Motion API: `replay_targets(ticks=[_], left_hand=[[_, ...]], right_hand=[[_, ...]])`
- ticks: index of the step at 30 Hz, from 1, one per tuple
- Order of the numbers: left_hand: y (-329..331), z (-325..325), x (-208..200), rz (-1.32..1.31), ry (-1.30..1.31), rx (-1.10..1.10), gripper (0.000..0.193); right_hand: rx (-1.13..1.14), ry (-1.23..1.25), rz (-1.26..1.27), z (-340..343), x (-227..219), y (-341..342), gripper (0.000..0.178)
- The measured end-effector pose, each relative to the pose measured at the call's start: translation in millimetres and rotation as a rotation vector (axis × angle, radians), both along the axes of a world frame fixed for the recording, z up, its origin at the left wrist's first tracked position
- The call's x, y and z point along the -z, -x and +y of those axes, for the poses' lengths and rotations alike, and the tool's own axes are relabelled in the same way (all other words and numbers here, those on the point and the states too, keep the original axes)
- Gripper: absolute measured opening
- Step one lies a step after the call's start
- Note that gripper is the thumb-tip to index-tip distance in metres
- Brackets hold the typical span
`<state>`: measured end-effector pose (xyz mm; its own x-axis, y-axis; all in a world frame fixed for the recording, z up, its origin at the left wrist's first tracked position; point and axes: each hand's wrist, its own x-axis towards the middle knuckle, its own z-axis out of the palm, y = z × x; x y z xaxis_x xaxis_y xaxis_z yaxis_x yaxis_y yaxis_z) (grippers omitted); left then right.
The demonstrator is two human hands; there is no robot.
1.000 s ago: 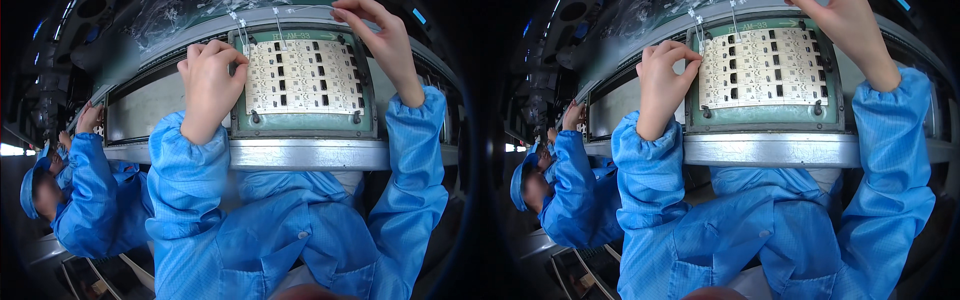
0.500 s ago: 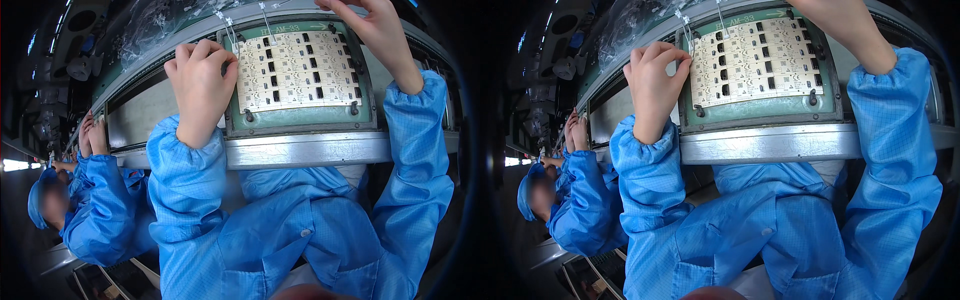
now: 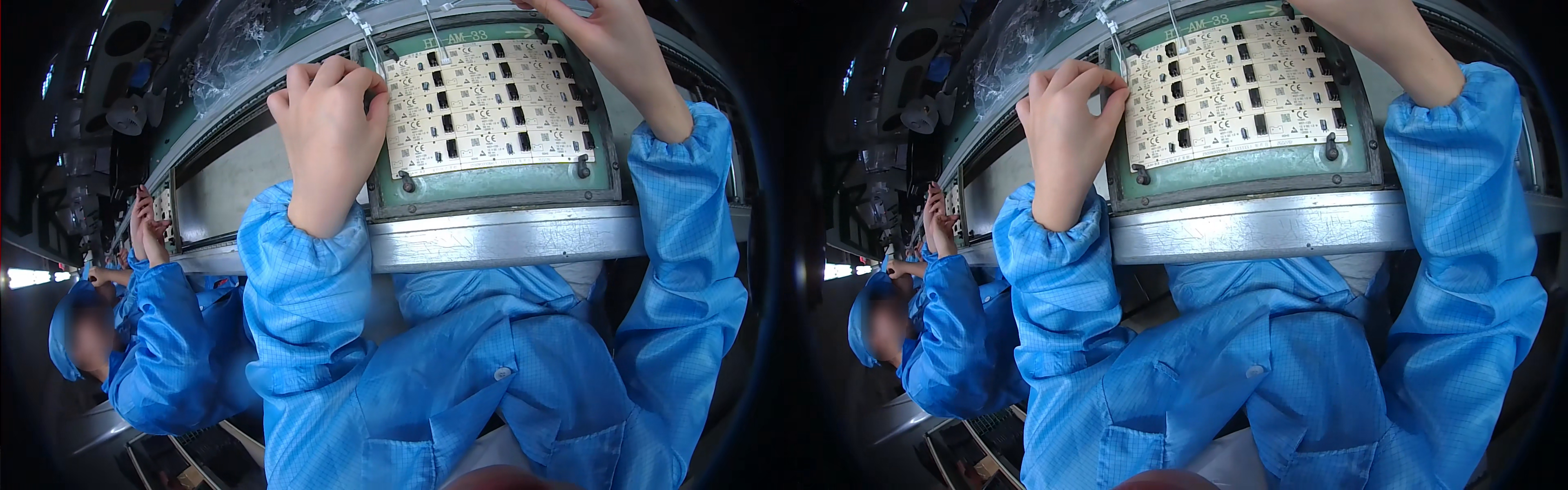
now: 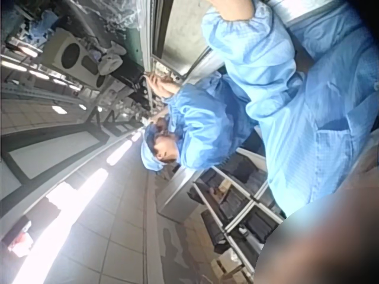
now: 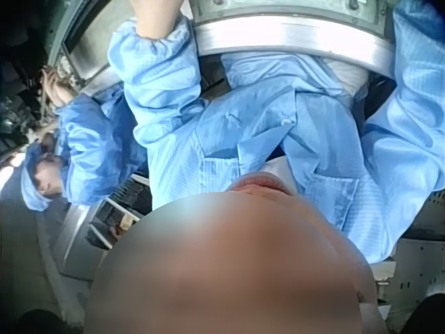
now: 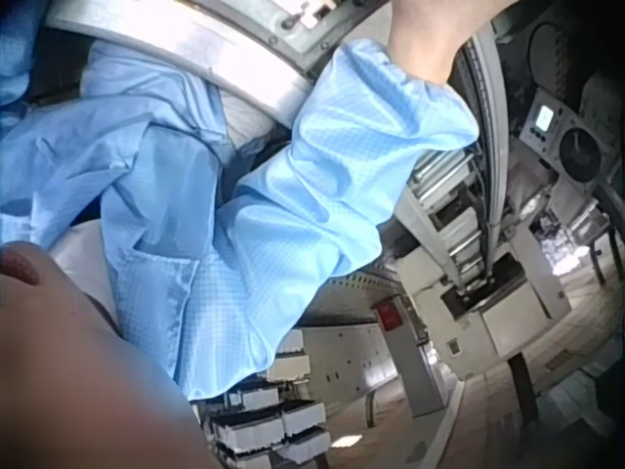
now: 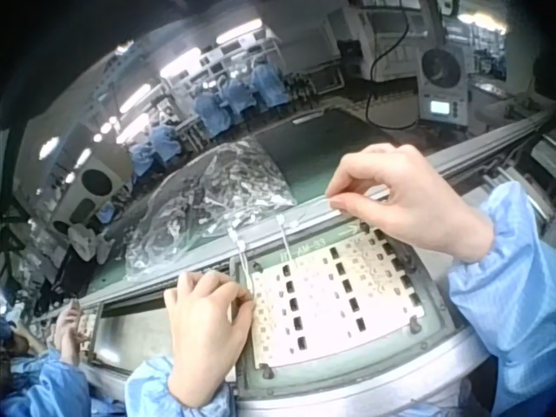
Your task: Assembling electronic components on a production line.
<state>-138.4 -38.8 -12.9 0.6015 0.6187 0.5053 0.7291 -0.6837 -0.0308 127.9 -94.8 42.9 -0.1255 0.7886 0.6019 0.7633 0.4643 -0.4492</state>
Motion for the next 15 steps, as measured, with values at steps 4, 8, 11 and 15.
replay_targets(ticks=[4, 8, 11, 15], left_hand=[[-2, -4, -6, 0.017, 0.025, -0.003, 0.004], [2, -8, -8, -0.002, 0.060, 0.054, 0.006], [11, -12, -13, -0.042, 0.110, 0.002, 0.008], [8, 5, -19, -0.014, 0.207, 0.050, 0.012]], right_hand=[[0.015, 0.024, 0.003, 2, -3, -1, 0.009], [0.056, 0.023, 0.027, 0, -8, 1, 0.009], [0.013, 0.030, 0.064, 10, -2, -6, 0.010], [-0.058, 0.106, 0.028, 18, 24, -32, 0.017]])
